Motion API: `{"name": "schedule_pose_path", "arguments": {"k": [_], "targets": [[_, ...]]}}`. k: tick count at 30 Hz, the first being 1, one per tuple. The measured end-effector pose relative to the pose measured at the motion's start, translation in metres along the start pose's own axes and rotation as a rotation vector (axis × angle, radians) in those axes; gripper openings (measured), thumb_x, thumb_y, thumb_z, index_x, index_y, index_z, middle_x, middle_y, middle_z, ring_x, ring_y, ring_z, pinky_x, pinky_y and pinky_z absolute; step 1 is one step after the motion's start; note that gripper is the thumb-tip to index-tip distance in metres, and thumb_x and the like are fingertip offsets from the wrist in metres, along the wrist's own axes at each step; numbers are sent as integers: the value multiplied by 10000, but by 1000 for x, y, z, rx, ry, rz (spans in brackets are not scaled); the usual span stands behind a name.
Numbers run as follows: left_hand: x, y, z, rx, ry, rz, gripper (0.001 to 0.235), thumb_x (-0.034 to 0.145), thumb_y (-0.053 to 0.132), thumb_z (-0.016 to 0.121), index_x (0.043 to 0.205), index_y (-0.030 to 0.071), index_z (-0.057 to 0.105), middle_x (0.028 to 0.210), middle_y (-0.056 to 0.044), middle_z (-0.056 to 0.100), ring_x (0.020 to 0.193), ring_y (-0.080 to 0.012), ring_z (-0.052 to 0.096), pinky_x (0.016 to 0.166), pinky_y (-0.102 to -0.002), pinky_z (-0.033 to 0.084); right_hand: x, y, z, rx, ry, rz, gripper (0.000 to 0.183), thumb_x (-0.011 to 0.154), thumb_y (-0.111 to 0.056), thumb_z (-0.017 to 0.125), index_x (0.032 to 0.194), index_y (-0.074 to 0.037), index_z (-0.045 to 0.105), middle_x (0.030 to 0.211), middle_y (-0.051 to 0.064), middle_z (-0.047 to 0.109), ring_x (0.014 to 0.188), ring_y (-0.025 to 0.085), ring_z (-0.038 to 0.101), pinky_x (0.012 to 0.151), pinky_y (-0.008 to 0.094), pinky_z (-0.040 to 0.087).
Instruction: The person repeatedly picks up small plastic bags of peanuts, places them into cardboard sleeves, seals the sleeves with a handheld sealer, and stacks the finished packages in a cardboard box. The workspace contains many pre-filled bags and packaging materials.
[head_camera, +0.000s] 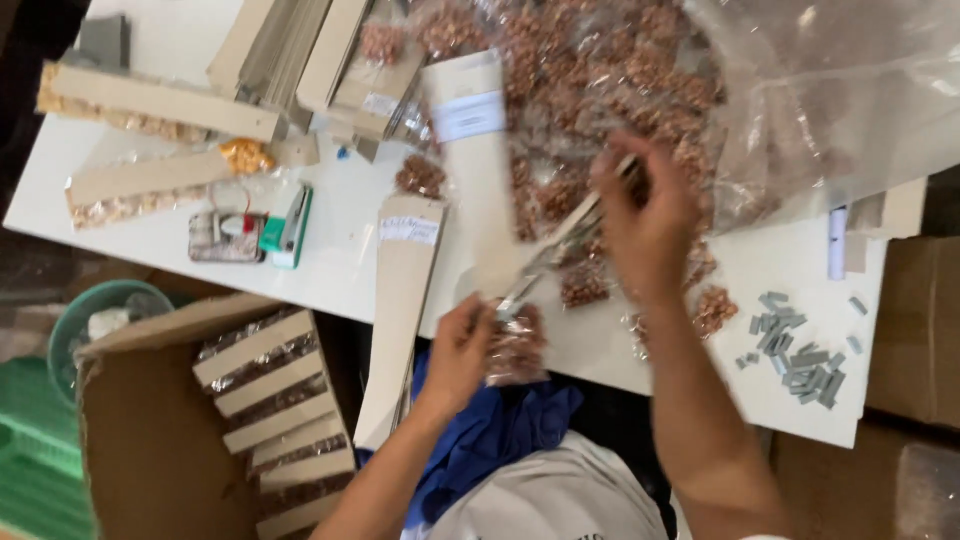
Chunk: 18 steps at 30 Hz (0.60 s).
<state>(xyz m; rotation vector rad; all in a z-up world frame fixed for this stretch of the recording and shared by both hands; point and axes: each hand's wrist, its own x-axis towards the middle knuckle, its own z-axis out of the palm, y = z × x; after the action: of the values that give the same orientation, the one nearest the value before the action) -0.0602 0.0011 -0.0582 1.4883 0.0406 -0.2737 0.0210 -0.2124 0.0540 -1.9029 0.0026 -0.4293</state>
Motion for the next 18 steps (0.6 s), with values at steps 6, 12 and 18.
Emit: {"name": "schedule_pose_path", "arguments": {"k": [6,12,18], "targets": [[17,41,-14,30,253,19,192,1014,92,547,901,38,693,686,-25,600,697,-124,522,666,-281,448,-71,46,65,-178,7,-211,263,912,-290,787,1054,-75,734,902,105,769,806,298,763,703,379,612],[22,45,-5,77,-52,120,223,1023,63,537,1169,-25,680,1036,-164,756,1006,-207,623,941,-463,520,-43,59,71,367,-171,544,352,955,-378,636,1124,-95,758,1124,115,700,1051,218,653,881,393,560],[26,28,-5,-64,-47,91,285,1040,53,539,1291,-26,646,1179,-183,730,1125,-197,603,1051,-504,473,-12,-8,42,368,453,546,336,769,-218,837,1016,-94,647,861,-12,618,760,115,573,675,316,443]]}}
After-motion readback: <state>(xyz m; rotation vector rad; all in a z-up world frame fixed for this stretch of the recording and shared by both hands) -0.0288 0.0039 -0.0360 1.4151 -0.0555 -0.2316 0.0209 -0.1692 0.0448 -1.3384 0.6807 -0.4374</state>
